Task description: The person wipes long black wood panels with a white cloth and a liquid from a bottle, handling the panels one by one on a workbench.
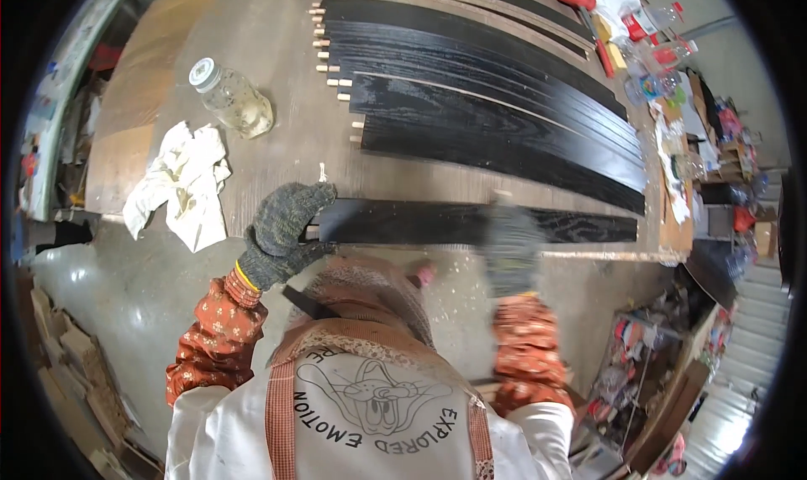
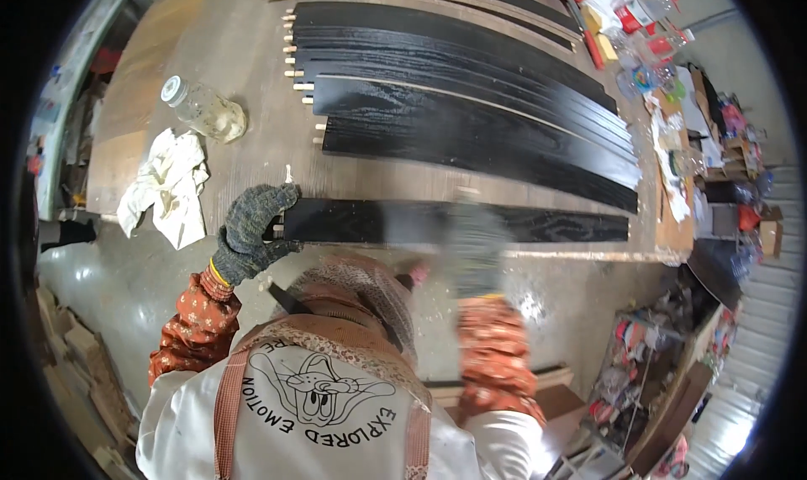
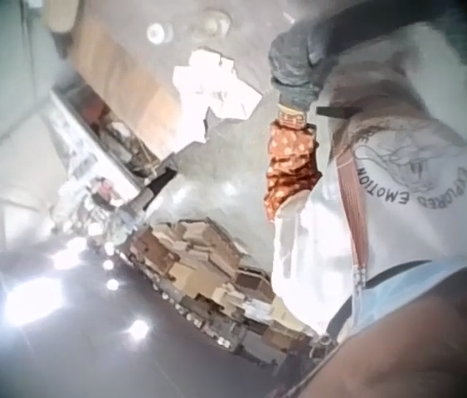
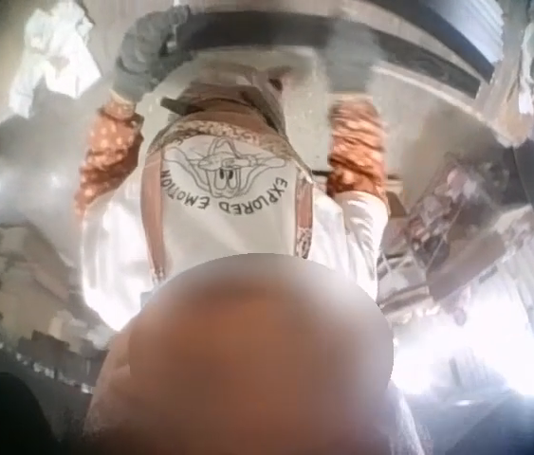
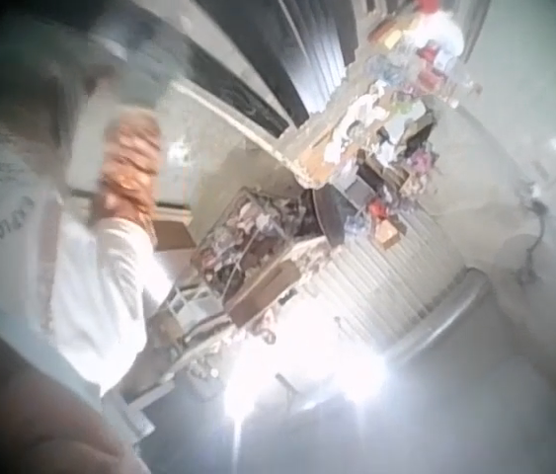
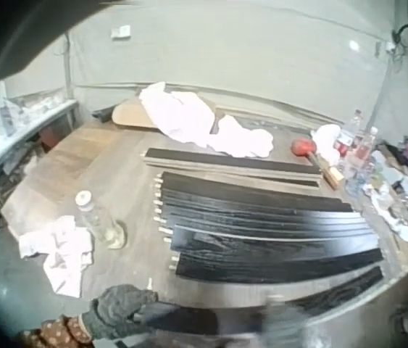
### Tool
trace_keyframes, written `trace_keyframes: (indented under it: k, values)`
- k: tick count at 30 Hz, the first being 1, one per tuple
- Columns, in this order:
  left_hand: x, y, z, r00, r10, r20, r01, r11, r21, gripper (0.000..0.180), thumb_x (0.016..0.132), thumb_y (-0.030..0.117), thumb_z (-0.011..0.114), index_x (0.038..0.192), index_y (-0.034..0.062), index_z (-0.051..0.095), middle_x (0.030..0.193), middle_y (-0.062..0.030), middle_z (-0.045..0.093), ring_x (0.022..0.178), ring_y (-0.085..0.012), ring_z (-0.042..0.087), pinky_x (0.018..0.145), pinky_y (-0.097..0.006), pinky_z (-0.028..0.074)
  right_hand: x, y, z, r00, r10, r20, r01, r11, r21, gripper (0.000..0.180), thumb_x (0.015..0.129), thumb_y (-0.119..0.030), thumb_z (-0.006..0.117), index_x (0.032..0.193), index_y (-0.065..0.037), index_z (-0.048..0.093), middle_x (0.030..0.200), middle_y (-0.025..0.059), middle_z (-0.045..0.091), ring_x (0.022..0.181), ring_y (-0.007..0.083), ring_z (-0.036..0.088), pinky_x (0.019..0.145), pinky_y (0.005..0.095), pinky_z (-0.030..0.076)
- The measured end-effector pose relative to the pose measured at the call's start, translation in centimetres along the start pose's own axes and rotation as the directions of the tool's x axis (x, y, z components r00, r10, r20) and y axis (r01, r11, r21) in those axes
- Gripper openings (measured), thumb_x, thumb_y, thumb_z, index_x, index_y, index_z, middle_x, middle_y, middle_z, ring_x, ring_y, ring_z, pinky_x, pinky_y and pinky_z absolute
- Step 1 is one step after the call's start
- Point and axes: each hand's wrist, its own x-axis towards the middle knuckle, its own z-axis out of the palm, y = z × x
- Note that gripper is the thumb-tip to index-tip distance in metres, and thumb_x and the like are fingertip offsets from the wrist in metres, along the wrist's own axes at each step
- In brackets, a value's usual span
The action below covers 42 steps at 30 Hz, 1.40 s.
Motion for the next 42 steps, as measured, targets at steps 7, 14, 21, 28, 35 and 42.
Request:
trace_keyframes:
  k: [7,14,21,28,35,42]
  values:
    - [-0.8,-0.5,-0.2,0.989,-0.004,-0.151,-0.003,0.999,-0.051,0.067,0.065,0.026,0.08,0.124,0.0061,0.055,0.113,-0.0117,0.062,0.105,-0.0342,0.055,0.09,-0.045,0.045,-0.8,-8.8,-0.8,0.935,-0.197,-0.295,0.126,0.962,-0.242,0.021,0.085,-0.01,0.052,0.105,-0.005,0.056,0.079,0.0097,0.057,0.073,0.0247,0.058,0.062,0.0387,0.049]
    - [-1.0,-0.9,0.8,0.991,-0.027,-0.131,0.011,0.993,-0.118,0.068,0.069,0.031,0.077,0.127,0.0077,0.052,0.114,-0.0121,0.059,0.104,-0.0331,0.054,0.089,-0.046,0.043,-0.6,-11.8,1.4,0.975,-0.047,-0.219,0.023,0.994,-0.11,0.037,0.083,-0.018,0.058,0.114,0.003,0.054,0.073,0.0083,0.052,0.066,0.0205,0.05,0.06,0.0401,0.045]
    - [-1.7,-1.5,1.9,0.97,-0.138,-0.199,0.109,0.983,-0.151,0.073,0.069,0.038,0.076,0.131,0.0082,0.05,0.112,-0.0129,0.058,0.102,-0.0331,0.054,0.089,-0.046,0.044,-1.9,-6.2,0.3,0.97,0.106,-0.219,-0.135,0.984,-0.119,0.019,0.089,-0.015,0.05,0.101,-0.003,0.058,0.076,0.013,0.055,0.069,0.0286,0.056,0.058,0.041,0.047]
    - [-1.6,-1.5,2.4,0.98,-0.147,-0.133,0.119,0.973,-0.195,0.077,0.07,0.039,0.076,0.134,0.0059,0.047,0.117,-0.013,0.057,0.108,-0.0327,0.052,0.095,-0.044,0.04,-3.1,-17.9,-0.8,0.932,-0.359,0.049,0.358,0.894,-0.268,0.036,0.079,-0.019,0.056,0.108,0.003,0.056,0.089,0.0155,0.058,0.077,0.0242,0.057,0.06,0.0387,0.047]
    - [-1.5,-1.8,0.2,0.965,0.029,-0.259,-0.084,0.976,-0.202,0.073,0.074,0.033,0.075,0.133,0.0024,0.045,0.121,-0.0154,0.058,0.11,-0.0331,0.055,0.095,-0.042,0.044,-2.4,-9.7,-2.0,0.991,-0.045,-0.127,0.03,0.993,-0.115,0.026,0.084,-0.022,0.055,0.105,-0.008,0.061,0.078,0.0094,0.059,0.075,0.0254,0.059,0.062,0.0403,0.049]
    - [-2.1,-2.5,0.7,0.981,-0.006,-0.193,-0.038,0.974,-0.223,0.058,0.08,0.021,0.069,0.132,0.004,0.049,0.123,-0.0124,0.058,0.11,-0.0299,0.055,0.096,-0.042,0.043,-1.7,-13.3,-0.7,0.993,-0.102,-0.06,0.095,0.99,-0.104,0.037,0.087,-0.02,0.052,0.121,-0.006,0.055,0.087,0.0086,0.056,0.081,0.0274,0.057,0.065,0.0423,0.045]
